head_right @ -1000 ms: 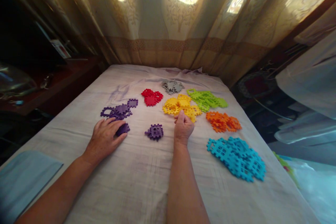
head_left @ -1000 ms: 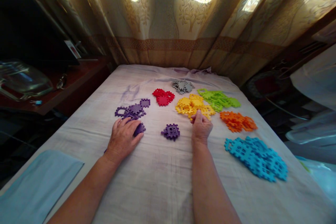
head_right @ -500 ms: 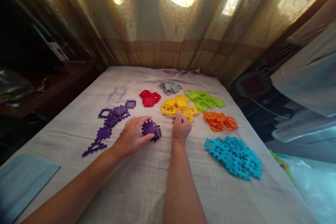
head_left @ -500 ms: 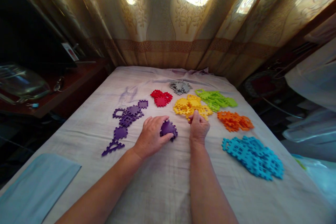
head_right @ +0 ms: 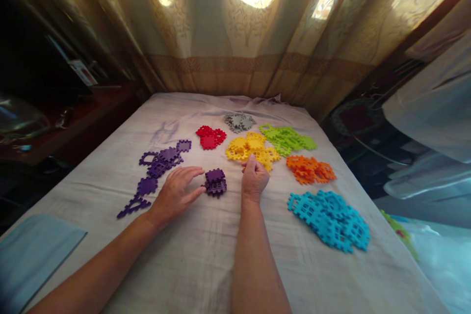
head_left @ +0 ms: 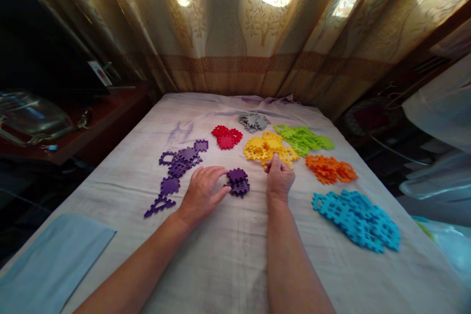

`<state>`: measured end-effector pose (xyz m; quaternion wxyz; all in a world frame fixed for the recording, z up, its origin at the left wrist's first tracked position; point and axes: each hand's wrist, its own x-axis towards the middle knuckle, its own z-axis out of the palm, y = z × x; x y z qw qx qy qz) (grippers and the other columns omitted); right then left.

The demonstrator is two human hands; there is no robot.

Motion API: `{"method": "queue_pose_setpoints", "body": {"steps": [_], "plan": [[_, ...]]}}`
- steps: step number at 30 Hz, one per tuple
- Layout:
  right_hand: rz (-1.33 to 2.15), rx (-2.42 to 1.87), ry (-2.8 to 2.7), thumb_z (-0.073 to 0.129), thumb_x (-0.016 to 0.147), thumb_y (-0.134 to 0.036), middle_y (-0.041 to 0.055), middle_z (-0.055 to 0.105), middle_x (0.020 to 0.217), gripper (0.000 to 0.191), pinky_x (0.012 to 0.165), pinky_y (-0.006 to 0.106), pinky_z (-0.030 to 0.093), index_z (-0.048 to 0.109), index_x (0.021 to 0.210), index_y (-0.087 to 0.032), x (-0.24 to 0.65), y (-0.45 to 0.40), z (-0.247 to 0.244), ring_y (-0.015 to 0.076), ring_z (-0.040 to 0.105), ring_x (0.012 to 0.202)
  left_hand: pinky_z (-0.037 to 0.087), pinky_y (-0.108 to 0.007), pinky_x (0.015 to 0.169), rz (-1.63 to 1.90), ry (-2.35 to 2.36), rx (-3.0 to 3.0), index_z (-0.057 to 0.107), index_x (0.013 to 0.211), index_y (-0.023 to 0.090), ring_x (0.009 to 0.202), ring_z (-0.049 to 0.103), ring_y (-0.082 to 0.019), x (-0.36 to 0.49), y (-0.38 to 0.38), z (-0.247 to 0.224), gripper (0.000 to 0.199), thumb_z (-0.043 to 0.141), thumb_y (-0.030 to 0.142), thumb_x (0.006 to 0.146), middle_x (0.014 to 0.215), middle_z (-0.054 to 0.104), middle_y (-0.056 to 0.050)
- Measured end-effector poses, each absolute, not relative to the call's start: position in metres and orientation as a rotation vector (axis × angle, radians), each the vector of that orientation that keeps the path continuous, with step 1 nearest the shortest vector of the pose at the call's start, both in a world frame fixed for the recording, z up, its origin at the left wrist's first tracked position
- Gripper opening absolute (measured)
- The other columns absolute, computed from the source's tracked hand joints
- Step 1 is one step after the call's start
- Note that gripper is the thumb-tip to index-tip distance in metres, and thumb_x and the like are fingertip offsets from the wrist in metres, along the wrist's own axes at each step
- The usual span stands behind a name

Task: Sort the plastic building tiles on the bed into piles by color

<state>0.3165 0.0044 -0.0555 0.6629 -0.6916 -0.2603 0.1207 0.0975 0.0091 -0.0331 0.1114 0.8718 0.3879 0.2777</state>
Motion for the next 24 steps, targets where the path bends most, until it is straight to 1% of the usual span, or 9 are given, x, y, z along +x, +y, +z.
{"method": "queue_pose_setpoints", "body": {"steps": [2,5,8,11,13,15,20,24], "plan": [[0.274,-1.565,-0.584,0.050,0.083,-0.062,-0.0025,0.051,0.041,0.053,0.054,0.028,0.041,0.060,0.053,-0.020,0.317,0.005,-0.055,0.0132,0.048,0.044,0.038,-0.047,0.109,0.847,1.210,2.586,0.061,0.118,0.024,0.115,0.062,-0.022,0.075,0.007,-0.036,0.029,0.058,0.036,0.091,0.120,0.070,-0.007],[0.280,-1.564,-0.585,0.050,0.082,-0.062,-0.0025,0.051,0.042,0.052,0.054,0.028,0.041,0.060,0.053,-0.020,0.317,0.005,-0.055,0.0133,0.048,0.044,0.039,-0.048,0.108,0.861,1.361,2.613,0.062,0.117,0.023,0.115,0.061,-0.024,0.037,0.005,-0.036,0.031,0.055,0.039,0.092,0.121,0.069,-0.008],[0.275,-1.572,-0.593,0.050,0.082,-0.062,-0.0022,0.051,0.042,0.052,0.054,0.028,0.041,0.060,0.053,-0.020,0.317,0.005,-0.056,0.0136,0.049,0.045,0.041,-0.046,0.105,0.828,1.552,2.607,0.060,0.121,0.023,0.115,0.060,-0.027,0.002,0.001,-0.033,0.039,0.053,0.046,0.090,0.124,0.067,-0.009],[0.274,-1.589,-0.592,0.050,0.083,-0.061,-0.0018,0.053,0.043,0.051,0.054,0.028,0.041,0.060,0.054,-0.020,0.316,0.004,-0.056,0.0138,0.049,0.045,0.042,-0.046,0.103,0.693,1.756,2.562,0.057,0.126,0.020,0.118,0.059,-0.029,-0.025,-0.007,-0.034,0.051,0.054,0.053,0.086,0.128,0.065,-0.011],[0.275,-1.589,-0.588,0.050,0.083,-0.061,-0.0018,0.053,0.043,0.052,0.053,0.027,0.041,0.060,0.054,-0.020,0.316,0.004,-0.057,0.0137,0.049,0.044,0.043,-0.045,0.102,0.589,1.818,2.526,0.053,0.131,0.019,0.119,0.058,-0.030,-0.036,-0.011,-0.037,0.059,0.056,0.056,0.084,0.130,0.063,-0.012],[0.270,-1.587,-0.595,0.050,0.084,-0.062,-0.0021,0.052,0.043,0.052,0.054,0.027,0.041,0.061,0.054,-0.020,0.316,0.003,-0.057,0.0136,0.048,0.044,0.044,-0.044,0.101,0.545,1.806,2.509,0.052,0.133,0.019,0.120,0.057,-0.030,-0.040,-0.011,-0.042,0.062,0.056,0.056,0.083,0.131,0.063,-0.012],[0.265,-1.603,-0.610,0.051,0.084,-0.062,-0.0027,0.051,0.042,0.053,0.054,0.028,0.040,0.061,0.055,-0.020,0.318,0.003,-0.059,0.0137,0.048,0.044,0.043,-0.045,0.104,0.660,1.691,2.518,0.057,0.126,0.021,0.117,0.058,-0.028,-0.029,0.002,-0.049,0.048,0.051,0.052,0.089,0.123,0.066,-0.011],[0.263,-1.602,-0.604,0.050,0.085,-0.063,-0.0025,0.051,0.042,0.054,0.053,0.028,0.040,0.062,0.055,-0.020,0.317,0.003,-0.058,0.0137,0.048,0.044,0.044,-0.046,0.104,0.689,1.638,2.529,0.057,0.125,0.022,0.117,0.058,-0.028,-0.022,0.011,-0.048,0.046,0.051,0.051,0.090,0.122,0.067,-0.010]]}}
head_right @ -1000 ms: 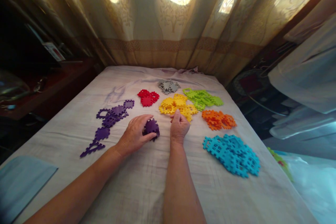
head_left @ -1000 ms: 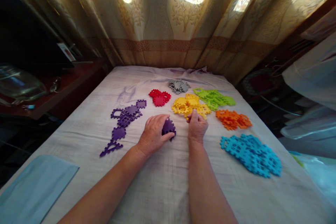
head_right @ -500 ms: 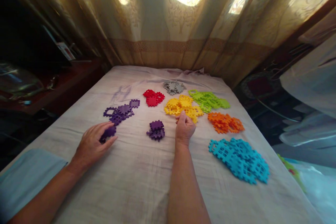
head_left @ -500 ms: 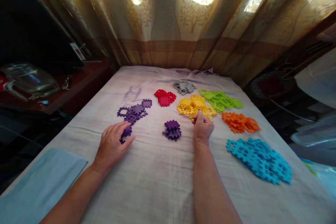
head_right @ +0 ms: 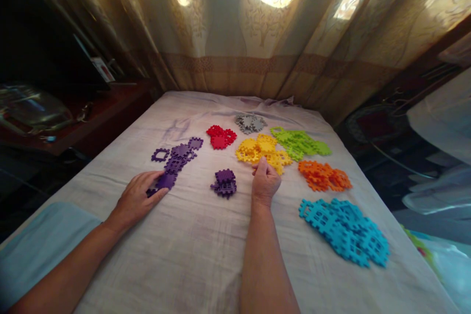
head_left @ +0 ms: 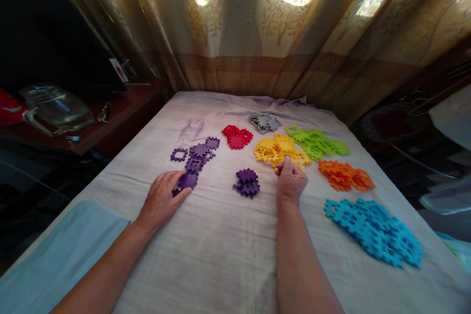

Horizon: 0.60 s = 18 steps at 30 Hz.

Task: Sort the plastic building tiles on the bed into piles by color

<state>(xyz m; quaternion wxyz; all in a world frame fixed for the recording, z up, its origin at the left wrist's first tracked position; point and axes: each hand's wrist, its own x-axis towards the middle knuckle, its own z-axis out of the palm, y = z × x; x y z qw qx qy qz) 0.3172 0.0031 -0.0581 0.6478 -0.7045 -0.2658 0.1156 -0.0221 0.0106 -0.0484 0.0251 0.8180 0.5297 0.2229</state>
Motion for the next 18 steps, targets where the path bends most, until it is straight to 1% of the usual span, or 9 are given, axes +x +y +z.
{"method": "queue_pose_setpoints", "body": {"steps": [6,8,10,13,18], "plan": [[0.280,-1.575,-0.592,0.052,0.084,-0.062,-0.0029,0.050,0.041,0.053,0.053,0.028,0.040,0.061,0.054,-0.020,0.316,0.003,-0.057,0.0133,0.047,0.043,0.046,-0.045,0.103,0.577,1.762,2.512,0.054,0.131,0.018,0.118,0.059,-0.030,-0.040,-0.002,-0.040,0.058,0.054,0.055,0.086,0.128,0.064,-0.013],[0.277,-1.578,-0.600,0.051,0.084,-0.061,-0.0028,0.051,0.042,0.052,0.054,0.027,0.040,0.061,0.054,-0.020,0.317,0.003,-0.058,0.0132,0.048,0.044,0.047,-0.044,0.100,0.493,1.832,2.483,0.056,0.129,0.018,0.114,0.061,-0.030,-0.046,-0.007,-0.033,0.057,0.054,0.054,0.085,0.123,0.067,-0.012],[0.270,-1.593,-0.616,0.050,0.085,-0.060,-0.0023,0.052,0.043,0.052,0.054,0.027,0.040,0.062,0.054,-0.020,0.317,0.003,-0.058,0.0133,0.048,0.044,0.049,-0.043,0.097,0.433,1.862,2.445,0.060,0.125,0.019,0.108,0.064,-0.029,-0.049,-0.009,-0.026,0.053,0.054,0.051,0.085,0.114,0.070,-0.010],[0.261,-1.606,-0.620,0.050,0.085,-0.062,-0.0018,0.053,0.042,0.054,0.053,0.027,0.040,0.061,0.054,-0.020,0.317,0.003,-0.056,0.0134,0.048,0.044,0.051,-0.039,0.092,0.438,1.855,2.387,0.062,0.123,0.019,0.100,0.066,-0.027,-0.048,-0.009,-0.019,0.048,0.052,0.046,0.085,0.103,0.073,-0.008],[0.270,-1.593,-0.605,0.049,0.084,-0.064,-0.0016,0.052,0.042,0.054,0.052,0.028,0.039,0.060,0.053,-0.020,0.316,0.004,-0.054,0.0137,0.048,0.044,0.052,-0.038,0.089,0.581,1.820,2.367,0.061,0.124,0.021,0.096,0.067,-0.025,-0.036,-0.004,-0.013,0.046,0.052,0.047,0.087,0.102,0.073,-0.006]]}}
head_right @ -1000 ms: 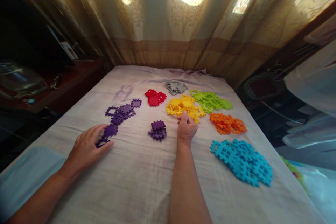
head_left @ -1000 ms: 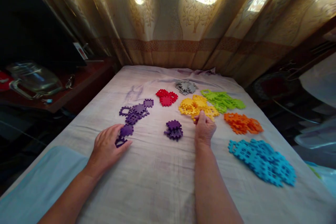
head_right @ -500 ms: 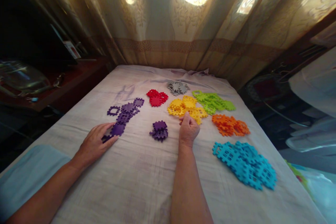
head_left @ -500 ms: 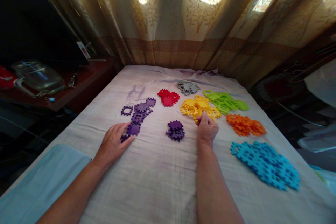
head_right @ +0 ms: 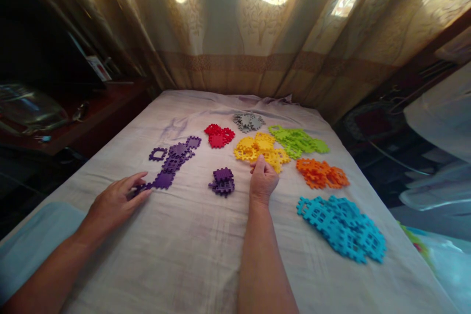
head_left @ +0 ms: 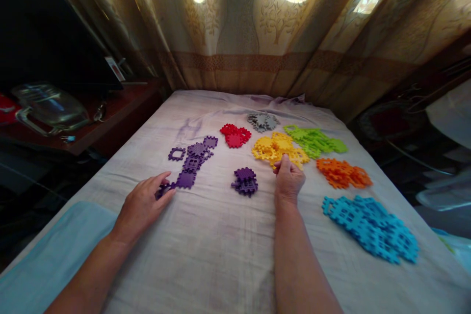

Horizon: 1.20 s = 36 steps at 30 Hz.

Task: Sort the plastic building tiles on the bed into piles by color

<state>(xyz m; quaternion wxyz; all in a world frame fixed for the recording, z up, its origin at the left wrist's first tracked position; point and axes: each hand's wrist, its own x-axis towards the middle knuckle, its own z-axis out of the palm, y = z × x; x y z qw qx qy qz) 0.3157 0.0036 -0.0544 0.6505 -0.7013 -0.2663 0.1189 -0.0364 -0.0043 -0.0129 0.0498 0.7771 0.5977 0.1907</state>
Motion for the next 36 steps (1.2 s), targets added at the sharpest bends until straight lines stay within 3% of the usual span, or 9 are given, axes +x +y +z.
{"method": "queue_pose_setpoints", "body": {"steps": [5,10,23,29,33,36], "plan": [[0.266,-1.593,-0.602,0.050,0.083,-0.063,-0.0018,0.052,0.041,0.053,0.054,0.028,0.041,0.061,0.053,-0.020,0.317,0.004,-0.057,0.0139,0.049,0.044,0.052,-0.037,0.092,0.824,1.450,2.510,0.059,0.124,0.022,0.098,0.067,-0.022,0.015,-0.008,-0.011,0.040,0.055,0.044,0.091,0.105,0.072,-0.006],[0.259,-1.597,-0.612,0.048,0.084,-0.065,-0.0018,0.052,0.041,0.056,0.055,0.028,0.041,0.060,0.053,-0.020,0.317,0.004,-0.056,0.0136,0.049,0.044,0.053,-0.036,0.091,0.806,1.057,2.585,0.058,0.126,0.022,0.100,0.066,-0.021,0.086,-0.019,-0.020,0.036,0.060,0.031,0.091,0.108,0.071,-0.008],[0.271,-1.583,-0.603,0.048,0.083,-0.066,-0.0022,0.051,0.042,0.056,0.055,0.028,0.042,0.060,0.053,-0.020,0.317,0.005,-0.057,0.0132,0.048,0.045,0.051,-0.043,0.097,0.864,1.004,2.575,0.056,0.129,0.023,0.109,0.060,-0.024,0.105,-0.018,-0.036,0.042,0.063,0.030,0.088,0.115,0.066,-0.010],[0.278,-1.572,-0.602,0.048,0.083,-0.065,-0.0029,0.049,0.041,0.056,0.054,0.027,0.041,0.059,0.053,-0.020,0.317,0.005,-0.057,0.0133,0.048,0.045,0.049,-0.041,0.097,0.908,1.315,2.609,0.061,0.118,0.023,0.107,0.061,-0.024,0.052,-0.007,-0.034,0.028,0.055,0.033,0.092,0.111,0.067,-0.009],[0.282,-1.566,-0.595,0.049,0.083,-0.063,-0.0027,0.050,0.042,0.054,0.054,0.027,0.041,0.059,0.053,-0.020,0.317,0.005,-0.056,0.0131,0.048,0.045,0.043,-0.048,0.103,0.734,1.849,2.531,0.054,0.128,0.019,0.119,0.054,-0.032,0.017,0.004,-0.033,0.049,0.058,0.046,0.087,0.127,0.060,-0.015],[0.283,-1.568,-0.590,0.050,0.083,-0.063,-0.0024,0.051,0.042,0.053,0.054,0.028,0.041,0.060,0.053,-0.020,0.317,0.004,-0.056,0.0134,0.048,0.044,0.043,-0.049,0.101,0.526,2.058,2.430,0.049,0.135,0.017,0.119,0.054,-0.035,0.007,0.008,-0.032,0.061,0.057,0.052,0.086,0.128,0.060,-0.016]]}}
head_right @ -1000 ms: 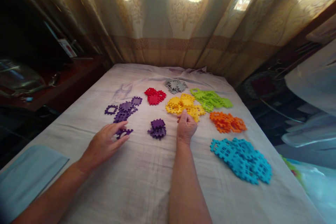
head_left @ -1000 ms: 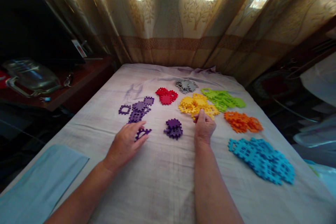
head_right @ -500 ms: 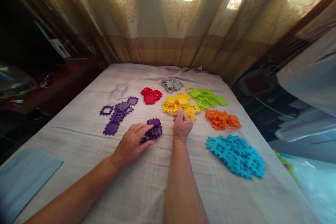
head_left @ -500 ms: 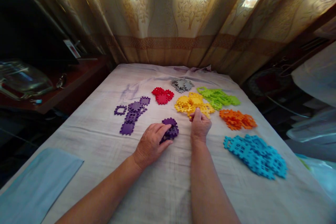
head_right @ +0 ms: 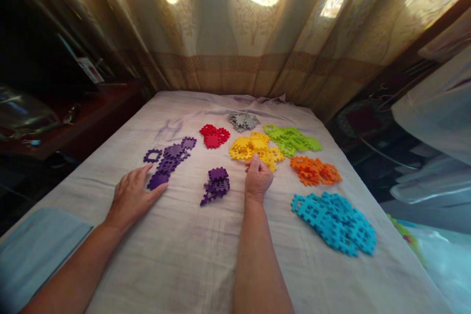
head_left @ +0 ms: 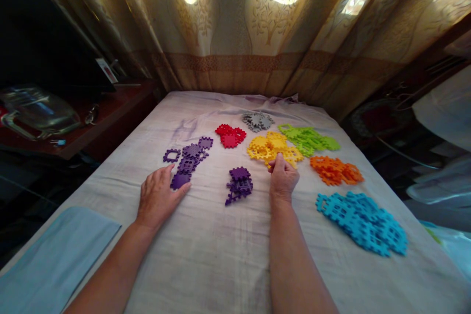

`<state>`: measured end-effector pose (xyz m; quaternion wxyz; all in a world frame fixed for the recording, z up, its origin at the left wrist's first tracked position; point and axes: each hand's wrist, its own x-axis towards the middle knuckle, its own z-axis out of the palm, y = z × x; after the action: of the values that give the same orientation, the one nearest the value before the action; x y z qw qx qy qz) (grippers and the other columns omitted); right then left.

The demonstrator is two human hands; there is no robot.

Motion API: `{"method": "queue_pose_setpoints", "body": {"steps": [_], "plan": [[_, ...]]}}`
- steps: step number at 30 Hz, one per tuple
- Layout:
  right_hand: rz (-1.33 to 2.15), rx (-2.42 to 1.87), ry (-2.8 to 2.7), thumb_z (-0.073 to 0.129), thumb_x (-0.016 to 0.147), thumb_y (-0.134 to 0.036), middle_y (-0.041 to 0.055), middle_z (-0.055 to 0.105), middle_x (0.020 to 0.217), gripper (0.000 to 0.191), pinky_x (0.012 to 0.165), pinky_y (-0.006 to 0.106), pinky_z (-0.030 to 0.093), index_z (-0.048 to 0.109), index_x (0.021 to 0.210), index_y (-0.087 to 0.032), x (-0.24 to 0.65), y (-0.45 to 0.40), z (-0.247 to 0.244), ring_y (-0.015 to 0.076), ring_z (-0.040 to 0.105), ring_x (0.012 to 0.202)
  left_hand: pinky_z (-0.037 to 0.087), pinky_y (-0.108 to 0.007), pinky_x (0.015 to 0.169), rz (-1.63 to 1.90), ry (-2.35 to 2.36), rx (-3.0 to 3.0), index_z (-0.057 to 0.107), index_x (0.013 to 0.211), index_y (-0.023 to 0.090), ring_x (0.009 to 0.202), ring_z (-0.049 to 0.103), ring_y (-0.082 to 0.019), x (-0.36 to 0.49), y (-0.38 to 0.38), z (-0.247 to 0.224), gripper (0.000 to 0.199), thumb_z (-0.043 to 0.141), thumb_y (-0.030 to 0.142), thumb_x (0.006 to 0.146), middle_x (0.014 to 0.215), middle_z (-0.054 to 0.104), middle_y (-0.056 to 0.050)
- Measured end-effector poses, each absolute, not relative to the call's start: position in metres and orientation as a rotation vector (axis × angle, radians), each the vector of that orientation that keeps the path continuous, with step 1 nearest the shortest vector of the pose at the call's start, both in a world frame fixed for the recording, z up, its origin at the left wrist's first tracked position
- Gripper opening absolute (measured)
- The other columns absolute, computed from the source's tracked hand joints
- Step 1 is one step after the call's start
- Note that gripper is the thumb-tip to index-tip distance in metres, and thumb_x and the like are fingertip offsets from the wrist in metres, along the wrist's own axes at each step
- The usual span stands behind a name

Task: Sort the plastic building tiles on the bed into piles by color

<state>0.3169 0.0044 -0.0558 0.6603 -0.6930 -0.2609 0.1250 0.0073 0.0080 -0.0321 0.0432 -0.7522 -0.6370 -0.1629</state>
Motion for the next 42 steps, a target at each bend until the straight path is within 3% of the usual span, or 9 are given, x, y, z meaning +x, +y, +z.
{"method": "queue_pose_setpoints", "body": {"steps": [9,15,24,29,37,42], "plan": [[0.258,-1.540,-0.510,0.051,0.082,-0.060,-0.0021,0.051,0.041,0.050,0.051,0.028,0.041,0.057,0.052,-0.021,0.316,0.004,-0.052,0.0136,0.048,0.042,0.048,-0.044,0.094,-0.362,-1.984,-2.309,0.049,0.134,0.016,0.109,0.064,-0.032,0.010,0.004,-0.021,0.057,0.054,0.046,0.087,0.120,0.068,-0.014],[0.278,-1.377,-0.389,0.057,0.078,-0.059,-0.0059,0.036,0.035,0.053,0.039,0.025,0.028,0.041,0.042,-0.024,0.313,0.002,-0.041,0.0099,0.034,0.036,0.050,-0.039,0.096,-0.300,-2.075,-2.376,0.044,0.142,0.015,0.110,0.066,-0.028,0.012,-0.009,-0.009,0.059,0.053,0.037,0.087,0.124,0.068,-0.013],[0.275,-1.381,-0.390,0.058,0.077,-0.056,-0.0050,0.040,0.035,0.050,0.041,0.025,0.031,0.046,0.043,-0.023,0.315,0.003,-0.043,0.0099,0.038,0.036,0.048,-0.037,0.106,-0.763,-1.593,-2.881,0.050,0.138,0.020,0.122,0.061,-0.023,0.058,-0.017,-0.009,0.055,0.059,0.037,0.086,0.136,0.063,-0.009],[0.297,-1.414,-0.398,0.055,0.080,-0.057,-0.0045,0.042,0.036,0.049,0.041,0.024,0.032,0.048,0.045,-0.023,0.316,0.003,-0.046,0.0105,0.039,0.037,0.049,-0.039,0.105,-0.964,-1.578,-3.023,0.050,0.138,0.019,0.120,0.062,-0.023,0.088,0.002,-0.023,0.057,0.063,0.035,0.084,0.136,0.061,-0.011],[0.291,-1.440,-0.426,0.055,0.080,-0.058,-0.0041,0.044,0.037,0.049,0.045,0.026,0.035,0.051,0.047,-0.022,0.316,0.003,-0.049,0.0112,0.042,0.039,0.049,-0.040,0.106,-1.036,-1.550,-3.094,0.051,0.138,0.022,0.119,0.062,-0.023,0.094,0.003,-0.035,0.058,0.065,0.035,0.083,0.137,0.060,-0.011],[0.277,-1.491,-0.442,0.053,0.080,-0.058,-0.0032,0.046,0.038,0.049,0.047,0.027,0.037,0.051,0.046,-0.023,0.315,0.003,-0.048,0.0122,0.044,0.040,0.050,-0.039,0.104,-1.054,-1.504,-3.006,0.060,0.128,0.022,0.119,0.062,-0.022,0.081,0.015,-0.036,0.043,0.059,0.038,0.087,0.131,0.064,-0.010]]}}
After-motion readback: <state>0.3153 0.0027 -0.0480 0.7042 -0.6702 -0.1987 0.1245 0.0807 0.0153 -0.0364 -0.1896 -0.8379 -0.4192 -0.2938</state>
